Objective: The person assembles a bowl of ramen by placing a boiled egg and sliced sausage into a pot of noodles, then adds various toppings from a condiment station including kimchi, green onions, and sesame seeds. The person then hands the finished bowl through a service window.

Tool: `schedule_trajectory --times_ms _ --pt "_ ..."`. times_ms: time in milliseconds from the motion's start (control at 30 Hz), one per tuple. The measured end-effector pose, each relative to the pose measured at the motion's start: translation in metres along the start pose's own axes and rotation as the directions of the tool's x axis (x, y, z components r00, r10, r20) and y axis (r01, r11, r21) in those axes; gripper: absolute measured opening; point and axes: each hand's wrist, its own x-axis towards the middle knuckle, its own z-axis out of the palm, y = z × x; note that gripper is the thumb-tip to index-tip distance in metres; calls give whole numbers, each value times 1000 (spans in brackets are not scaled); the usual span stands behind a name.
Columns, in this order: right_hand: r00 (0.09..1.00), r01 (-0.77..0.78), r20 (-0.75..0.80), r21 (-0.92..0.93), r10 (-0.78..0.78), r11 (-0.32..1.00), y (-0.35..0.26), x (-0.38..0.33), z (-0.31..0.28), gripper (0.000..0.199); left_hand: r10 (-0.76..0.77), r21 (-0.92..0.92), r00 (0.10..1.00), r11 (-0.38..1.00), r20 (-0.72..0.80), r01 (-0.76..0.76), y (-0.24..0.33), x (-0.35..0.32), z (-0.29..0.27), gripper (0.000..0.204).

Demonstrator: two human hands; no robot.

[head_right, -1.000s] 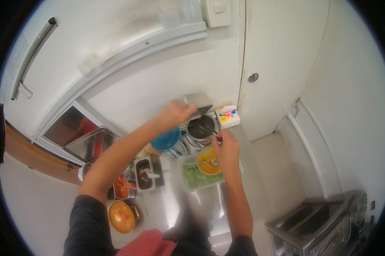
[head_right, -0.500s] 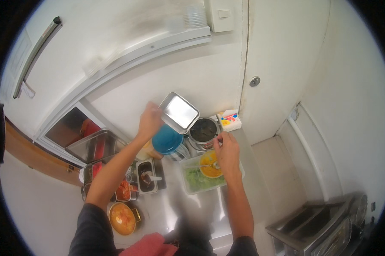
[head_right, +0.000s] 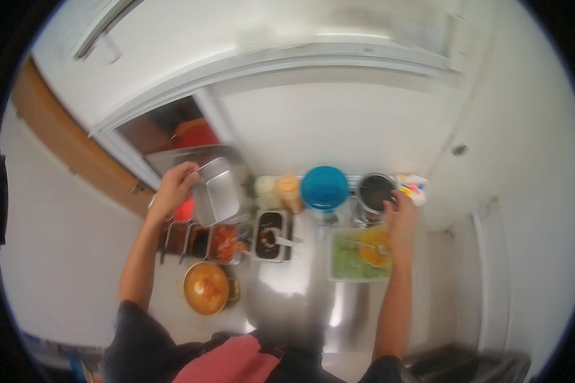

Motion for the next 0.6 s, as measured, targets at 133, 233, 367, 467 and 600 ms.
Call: schedule_trajectory --times_ms 133,233,367,467,600 --pt "998 -68 9 57 68 996 -20 -12 0 39 169 361 978 926 -124 -114 -74 -7 -31 18" --pt "999 -46 -8 13 46 999 -35 -36 -13 39 84 384 985 923 -149 -20 -125 -2 -30 17" --pt "992 -113 -69 -116 105 987 -41 -89 -46 37 12 458 999 889 -50 12 -188 10 -21 19" --pt "964 -248 -129 -127 232 960 -41 -143 -73 37 13 414 1000 910 3 -13 -232 19 -6 21" --pt "938 -324 -210 -242 277 914 -54 -225 -91 36 65 306 996 948 62 -81 -282 24 21 23"
